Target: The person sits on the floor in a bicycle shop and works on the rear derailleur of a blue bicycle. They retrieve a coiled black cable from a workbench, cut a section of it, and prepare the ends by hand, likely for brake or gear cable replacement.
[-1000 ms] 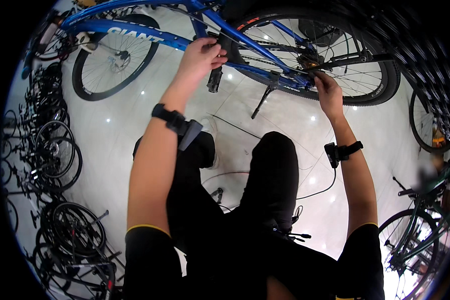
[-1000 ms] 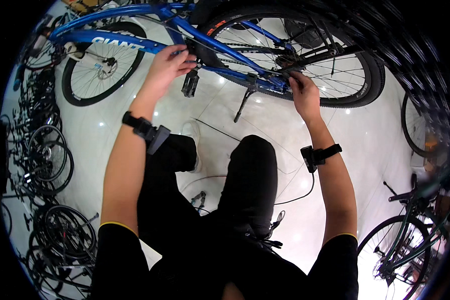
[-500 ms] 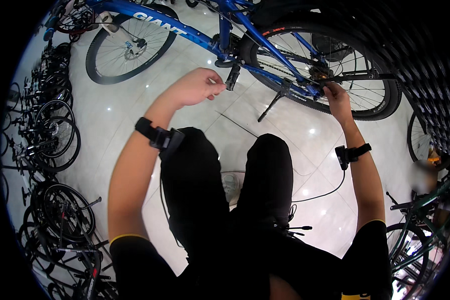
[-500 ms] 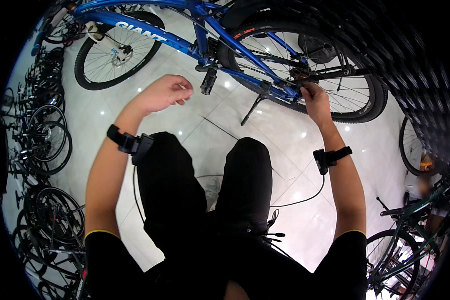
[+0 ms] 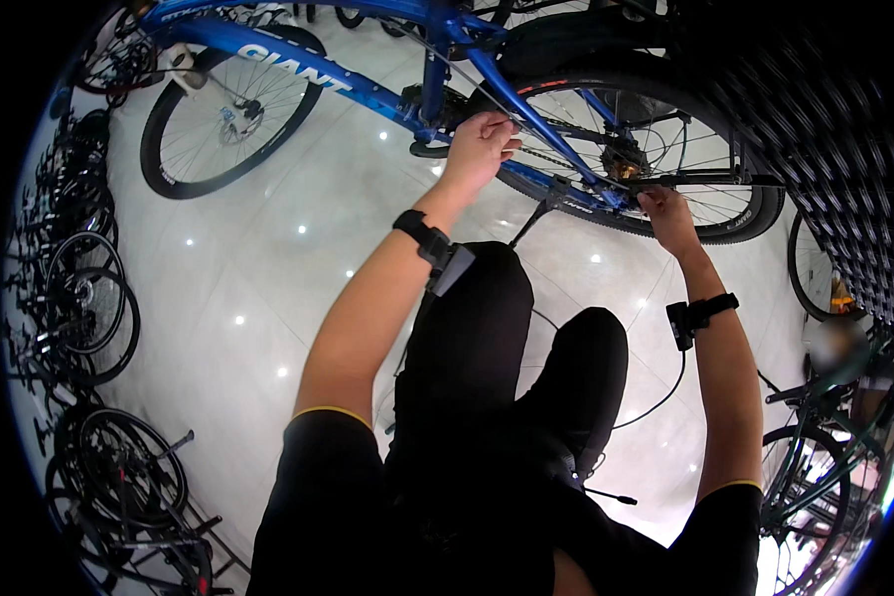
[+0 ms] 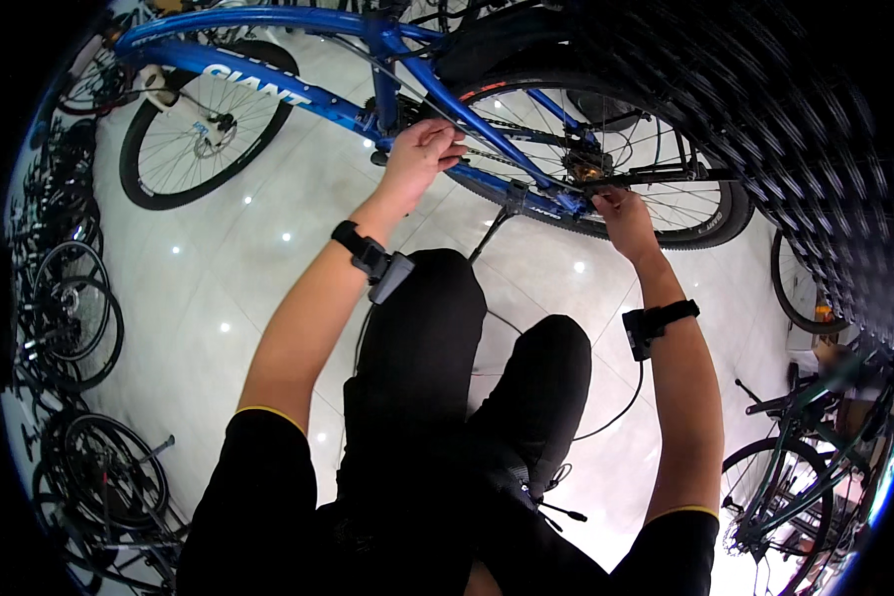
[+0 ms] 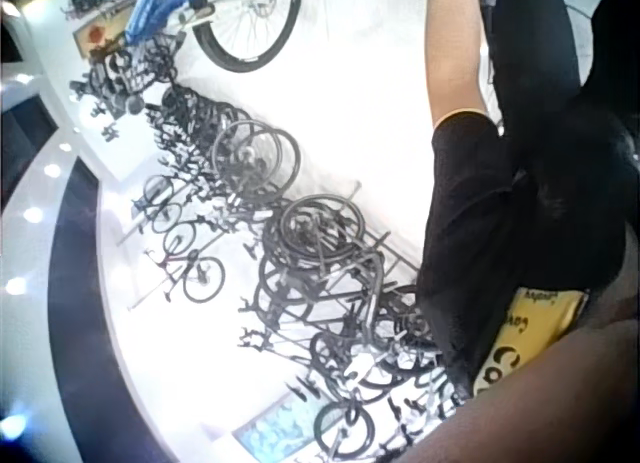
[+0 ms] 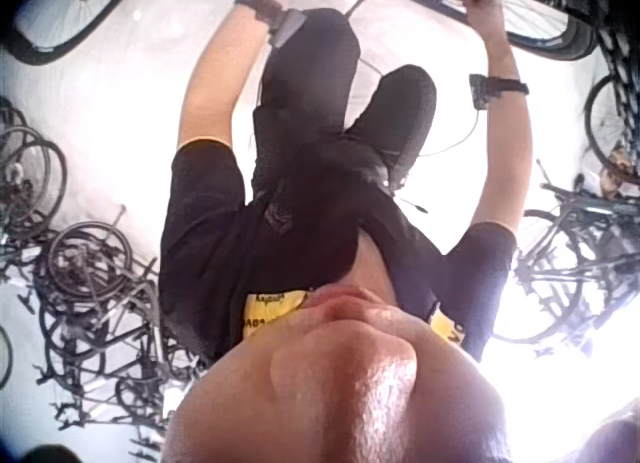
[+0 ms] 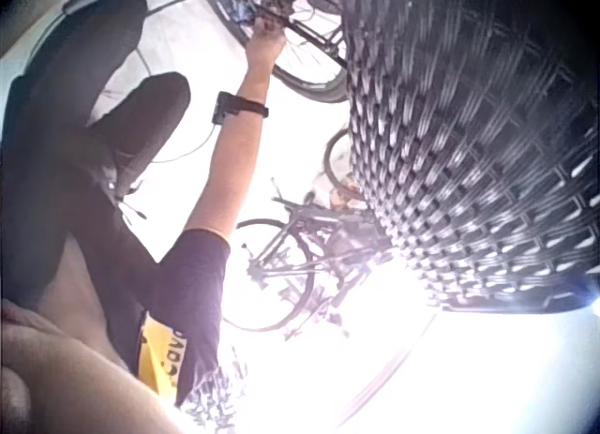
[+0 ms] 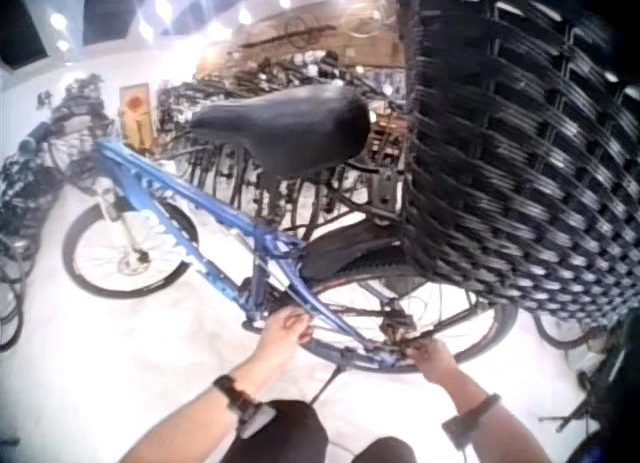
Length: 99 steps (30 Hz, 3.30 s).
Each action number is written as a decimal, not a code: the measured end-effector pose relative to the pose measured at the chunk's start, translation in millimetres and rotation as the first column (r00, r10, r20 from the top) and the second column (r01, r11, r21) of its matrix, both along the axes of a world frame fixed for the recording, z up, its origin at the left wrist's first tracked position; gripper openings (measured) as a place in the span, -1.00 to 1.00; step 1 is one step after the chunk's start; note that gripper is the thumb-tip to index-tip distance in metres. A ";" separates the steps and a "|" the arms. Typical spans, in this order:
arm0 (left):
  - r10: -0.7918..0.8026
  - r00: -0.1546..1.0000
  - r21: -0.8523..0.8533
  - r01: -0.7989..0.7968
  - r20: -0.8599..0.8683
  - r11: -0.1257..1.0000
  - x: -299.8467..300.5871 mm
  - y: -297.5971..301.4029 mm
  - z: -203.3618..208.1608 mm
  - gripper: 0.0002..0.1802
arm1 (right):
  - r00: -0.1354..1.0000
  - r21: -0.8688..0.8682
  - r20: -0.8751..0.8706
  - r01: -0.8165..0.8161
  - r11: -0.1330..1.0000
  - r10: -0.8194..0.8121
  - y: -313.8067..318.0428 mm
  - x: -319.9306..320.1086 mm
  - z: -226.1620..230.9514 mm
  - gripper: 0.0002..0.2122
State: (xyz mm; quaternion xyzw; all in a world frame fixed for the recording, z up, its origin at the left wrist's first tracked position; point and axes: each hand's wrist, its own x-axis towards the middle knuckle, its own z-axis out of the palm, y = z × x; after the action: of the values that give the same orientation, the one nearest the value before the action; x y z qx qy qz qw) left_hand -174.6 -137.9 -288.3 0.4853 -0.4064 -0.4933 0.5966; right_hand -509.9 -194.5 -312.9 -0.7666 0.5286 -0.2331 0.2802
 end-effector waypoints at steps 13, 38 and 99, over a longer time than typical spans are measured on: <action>0.103 0.995 -0.210 -0.101 -0.002 0.972 -11.8 -30.4 -13.1 -0.89 | 0.989 0.083 -0.092 0.125 0.989 -0.117 9.4 14.5 21.5 -0.74; 0.126 0.980 -0.322 -0.072 0.151 0.944 -6.7 -33.8 -3.2 -0.88 | 0.980 0.030 -0.137 0.151 0.988 -0.145 0.3 -4.5 -1.4 -0.68; 0.166 0.986 -0.178 -0.165 -0.011 0.970 -10.6 -42.0 8.1 -0.79 | 0.802 0.144 0.268 0.514 0.846 -0.533 17.1 -36.9 -25.5 -0.76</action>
State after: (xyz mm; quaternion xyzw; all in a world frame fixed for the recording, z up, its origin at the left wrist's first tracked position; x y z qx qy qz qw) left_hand -185.2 -179.9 -280.2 0.4633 -0.4083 -0.4024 0.6758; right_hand -546.8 -177.3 -338.4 -0.5374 0.6785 -0.3969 0.3055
